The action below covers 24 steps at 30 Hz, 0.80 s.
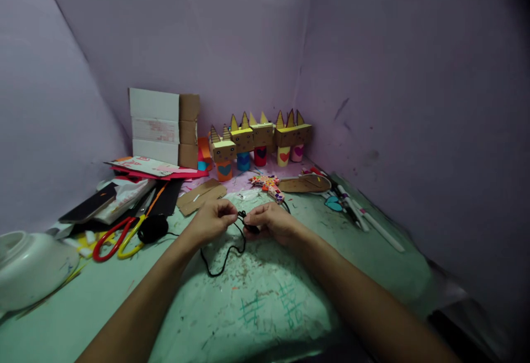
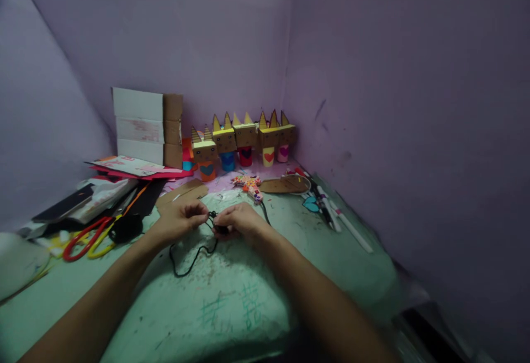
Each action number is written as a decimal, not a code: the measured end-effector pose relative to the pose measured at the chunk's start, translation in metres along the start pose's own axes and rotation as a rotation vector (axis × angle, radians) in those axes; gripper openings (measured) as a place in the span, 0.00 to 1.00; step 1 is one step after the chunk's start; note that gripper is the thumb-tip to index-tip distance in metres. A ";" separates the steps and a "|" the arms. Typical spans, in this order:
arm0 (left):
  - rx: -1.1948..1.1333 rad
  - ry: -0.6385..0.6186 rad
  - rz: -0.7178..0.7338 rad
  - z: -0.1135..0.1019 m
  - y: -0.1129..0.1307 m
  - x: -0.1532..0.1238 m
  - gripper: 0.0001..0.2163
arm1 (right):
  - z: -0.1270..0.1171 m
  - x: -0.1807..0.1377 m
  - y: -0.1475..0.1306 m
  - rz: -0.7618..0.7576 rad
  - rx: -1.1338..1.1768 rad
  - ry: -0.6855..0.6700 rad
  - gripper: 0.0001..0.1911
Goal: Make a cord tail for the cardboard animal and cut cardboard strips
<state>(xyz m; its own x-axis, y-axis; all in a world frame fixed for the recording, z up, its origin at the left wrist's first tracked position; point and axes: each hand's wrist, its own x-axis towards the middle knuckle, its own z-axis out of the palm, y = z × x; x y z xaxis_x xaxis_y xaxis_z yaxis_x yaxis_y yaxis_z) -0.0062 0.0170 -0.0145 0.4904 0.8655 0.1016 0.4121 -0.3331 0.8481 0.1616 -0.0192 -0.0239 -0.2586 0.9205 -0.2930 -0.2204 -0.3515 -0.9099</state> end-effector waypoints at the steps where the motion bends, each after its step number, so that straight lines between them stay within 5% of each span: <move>1: 0.013 0.009 0.005 0.000 -0.001 0.000 0.05 | 0.000 0.000 0.000 -0.005 -0.002 0.003 0.04; 12: -0.008 0.001 -0.003 -0.001 0.007 -0.002 0.05 | -0.001 -0.001 0.000 0.012 -0.021 -0.032 0.04; 24: -0.318 -0.182 -0.074 -0.005 0.018 -0.008 0.16 | -0.003 -0.001 0.001 0.010 -0.036 -0.113 0.06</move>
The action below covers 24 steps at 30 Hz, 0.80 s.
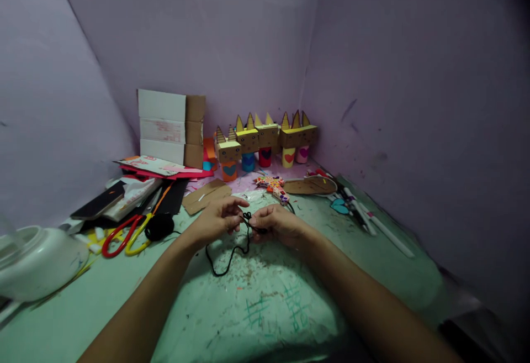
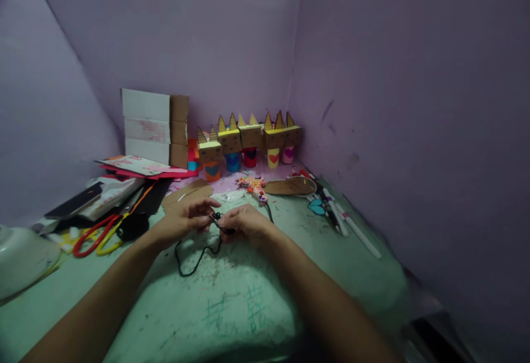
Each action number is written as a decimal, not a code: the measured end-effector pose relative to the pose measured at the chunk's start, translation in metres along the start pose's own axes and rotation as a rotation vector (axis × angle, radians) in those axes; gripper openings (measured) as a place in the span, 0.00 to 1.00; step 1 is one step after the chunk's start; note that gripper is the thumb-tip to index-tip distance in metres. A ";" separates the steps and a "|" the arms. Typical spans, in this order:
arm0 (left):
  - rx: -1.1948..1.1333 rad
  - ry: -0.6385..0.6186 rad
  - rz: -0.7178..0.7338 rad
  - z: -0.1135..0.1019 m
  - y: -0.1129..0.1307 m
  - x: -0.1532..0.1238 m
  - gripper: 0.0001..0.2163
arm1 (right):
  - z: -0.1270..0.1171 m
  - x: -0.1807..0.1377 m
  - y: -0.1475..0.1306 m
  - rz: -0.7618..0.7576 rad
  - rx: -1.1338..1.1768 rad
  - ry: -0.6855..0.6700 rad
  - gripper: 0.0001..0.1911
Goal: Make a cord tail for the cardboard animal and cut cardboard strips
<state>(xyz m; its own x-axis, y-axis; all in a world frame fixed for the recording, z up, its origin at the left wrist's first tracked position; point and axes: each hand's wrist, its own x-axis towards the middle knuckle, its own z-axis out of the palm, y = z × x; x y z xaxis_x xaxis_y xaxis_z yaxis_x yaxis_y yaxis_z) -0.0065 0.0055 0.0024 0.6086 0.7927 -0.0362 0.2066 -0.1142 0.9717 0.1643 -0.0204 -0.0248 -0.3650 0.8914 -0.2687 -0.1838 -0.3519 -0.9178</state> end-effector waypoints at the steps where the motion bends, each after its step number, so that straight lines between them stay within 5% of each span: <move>1: -0.013 -0.003 -0.012 0.000 0.001 0.000 0.16 | 0.000 0.000 0.000 0.001 -0.003 -0.001 0.07; 10: -0.198 -0.014 -0.078 -0.002 -0.002 -0.001 0.15 | 0.001 0.002 0.003 -0.011 -0.049 0.022 0.06; 16: -0.037 0.054 -0.037 0.004 -0.002 0.000 0.16 | 0.000 0.004 0.005 -0.026 -0.084 0.039 0.05; 24: -0.103 0.154 -0.073 0.009 -0.010 0.006 0.10 | 0.001 0.005 0.007 -0.030 -0.104 0.034 0.07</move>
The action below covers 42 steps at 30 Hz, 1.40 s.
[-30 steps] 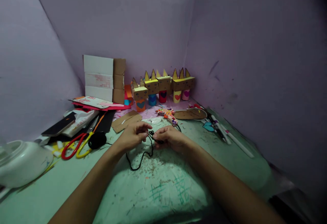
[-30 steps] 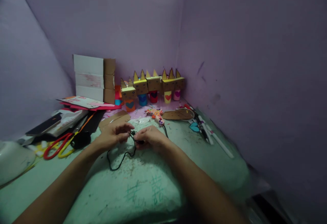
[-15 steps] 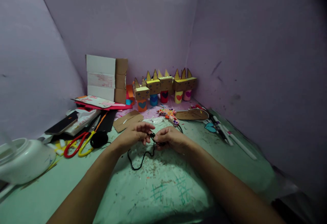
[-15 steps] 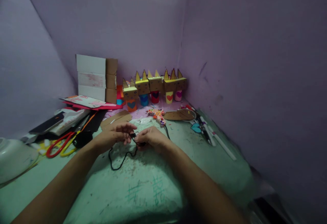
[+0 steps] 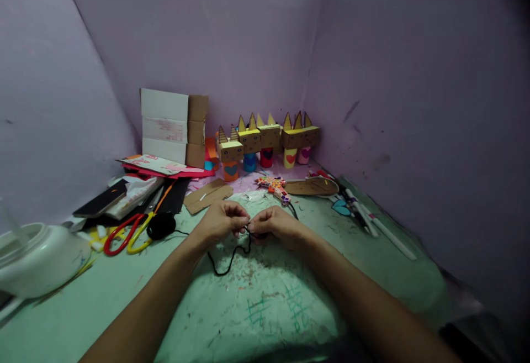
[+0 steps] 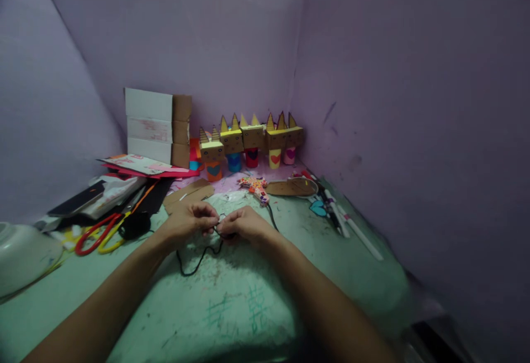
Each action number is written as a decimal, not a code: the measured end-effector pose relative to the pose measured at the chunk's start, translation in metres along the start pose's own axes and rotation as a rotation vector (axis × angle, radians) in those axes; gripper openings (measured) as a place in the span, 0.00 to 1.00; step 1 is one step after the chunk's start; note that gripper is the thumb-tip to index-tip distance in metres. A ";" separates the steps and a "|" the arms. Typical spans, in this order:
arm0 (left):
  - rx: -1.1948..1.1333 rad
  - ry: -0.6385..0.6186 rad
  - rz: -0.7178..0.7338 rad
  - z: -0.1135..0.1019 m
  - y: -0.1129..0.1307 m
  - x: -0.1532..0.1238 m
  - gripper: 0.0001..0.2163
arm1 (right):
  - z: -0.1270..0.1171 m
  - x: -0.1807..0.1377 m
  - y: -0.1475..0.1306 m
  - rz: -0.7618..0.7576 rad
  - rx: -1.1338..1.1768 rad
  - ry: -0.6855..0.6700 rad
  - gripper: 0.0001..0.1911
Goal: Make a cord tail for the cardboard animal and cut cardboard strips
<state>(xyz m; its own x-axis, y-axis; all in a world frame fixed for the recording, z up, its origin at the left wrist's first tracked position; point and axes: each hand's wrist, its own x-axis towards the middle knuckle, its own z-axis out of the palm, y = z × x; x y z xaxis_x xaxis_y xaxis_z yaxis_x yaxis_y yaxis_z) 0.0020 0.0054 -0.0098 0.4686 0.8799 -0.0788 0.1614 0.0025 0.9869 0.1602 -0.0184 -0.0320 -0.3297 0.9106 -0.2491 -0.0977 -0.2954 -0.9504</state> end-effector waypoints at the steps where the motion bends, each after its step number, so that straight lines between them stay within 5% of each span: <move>1: -0.008 0.014 0.002 0.000 0.001 0.000 0.10 | 0.000 0.000 0.000 0.001 0.001 -0.004 0.07; 12: 0.005 0.065 0.054 0.005 0.008 -0.002 0.07 | -0.002 -0.002 0.000 -0.044 -0.029 -0.057 0.20; 22: 0.125 0.186 0.135 0.013 0.003 -0.003 0.04 | 0.000 0.001 0.003 -0.232 -0.275 0.023 0.11; 35: -0.014 -0.114 0.089 -0.011 0.009 -0.007 0.20 | -0.007 0.001 0.000 -0.129 -0.015 0.032 0.16; 42: 0.127 -0.124 0.073 -0.006 0.011 -0.008 0.15 | -0.005 -0.001 -0.002 -0.088 -0.008 -0.021 0.16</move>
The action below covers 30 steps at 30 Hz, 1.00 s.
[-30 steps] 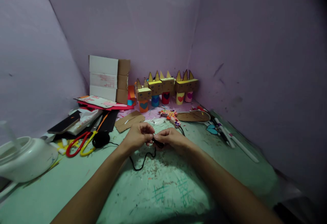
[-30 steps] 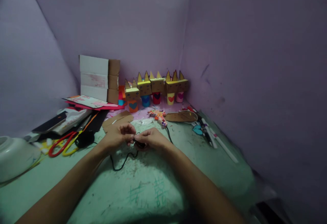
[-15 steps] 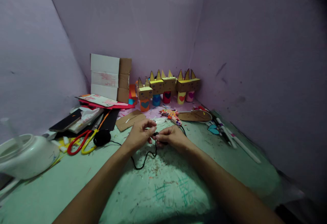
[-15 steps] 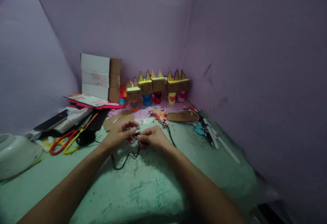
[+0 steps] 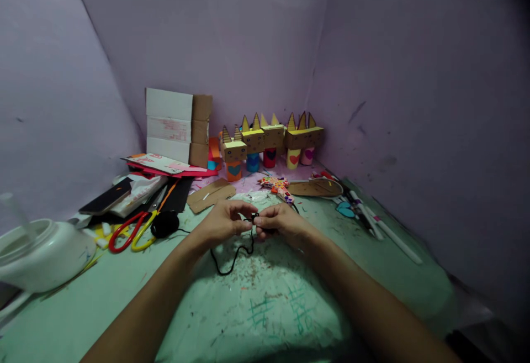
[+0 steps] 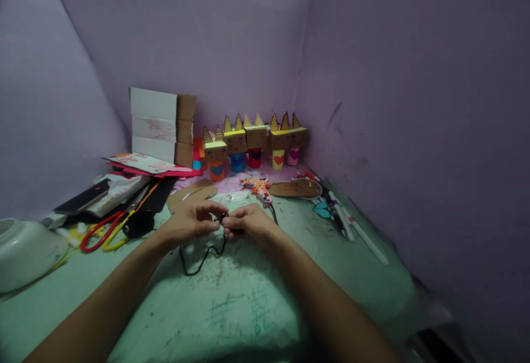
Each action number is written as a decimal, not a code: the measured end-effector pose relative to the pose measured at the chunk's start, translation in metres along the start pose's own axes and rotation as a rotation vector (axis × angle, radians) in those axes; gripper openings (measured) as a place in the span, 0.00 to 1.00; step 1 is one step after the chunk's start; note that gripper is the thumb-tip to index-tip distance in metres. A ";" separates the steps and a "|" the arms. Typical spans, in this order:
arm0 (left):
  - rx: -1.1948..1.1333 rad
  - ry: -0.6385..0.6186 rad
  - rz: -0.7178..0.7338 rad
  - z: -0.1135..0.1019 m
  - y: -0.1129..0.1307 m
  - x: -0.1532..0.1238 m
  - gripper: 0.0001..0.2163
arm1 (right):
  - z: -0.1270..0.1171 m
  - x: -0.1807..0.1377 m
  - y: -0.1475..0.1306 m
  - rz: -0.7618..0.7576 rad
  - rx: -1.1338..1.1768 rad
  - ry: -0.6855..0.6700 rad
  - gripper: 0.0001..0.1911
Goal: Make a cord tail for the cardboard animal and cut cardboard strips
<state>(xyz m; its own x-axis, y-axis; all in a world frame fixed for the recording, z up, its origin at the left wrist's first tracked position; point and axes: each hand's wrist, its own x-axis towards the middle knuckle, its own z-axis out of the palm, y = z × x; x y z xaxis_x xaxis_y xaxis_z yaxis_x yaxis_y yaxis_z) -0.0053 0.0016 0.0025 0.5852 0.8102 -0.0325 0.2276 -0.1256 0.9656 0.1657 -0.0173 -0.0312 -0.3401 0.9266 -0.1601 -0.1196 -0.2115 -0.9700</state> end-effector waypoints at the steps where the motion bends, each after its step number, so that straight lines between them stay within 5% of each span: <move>1: 0.001 0.000 0.001 0.001 0.001 0.001 0.14 | 0.000 0.000 0.000 0.008 0.000 -0.007 0.16; 9: -0.001 0.015 -0.018 0.001 -0.002 0.001 0.11 | 0.000 -0.002 -0.002 0.056 -0.027 -0.078 0.14; 19: -0.038 -0.264 0.051 -0.001 0.004 -0.006 0.10 | -0.001 -0.006 0.000 0.160 -0.001 -0.289 0.13; 25: -0.072 -0.133 -0.013 0.002 0.000 -0.005 0.08 | 0.000 -0.007 -0.002 0.152 0.010 -0.240 0.13; 30: 0.020 0.015 0.107 0.007 -0.003 -0.002 0.08 | -0.003 -0.004 -0.001 0.066 0.005 -0.175 0.12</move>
<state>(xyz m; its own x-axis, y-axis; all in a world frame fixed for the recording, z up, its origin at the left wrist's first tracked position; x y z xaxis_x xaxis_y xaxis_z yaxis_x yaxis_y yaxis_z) -0.0020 -0.0036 -0.0018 0.5955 0.7999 0.0747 0.1797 -0.2233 0.9581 0.1698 -0.0198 -0.0298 -0.5041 0.8428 -0.1885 -0.0959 -0.2715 -0.9576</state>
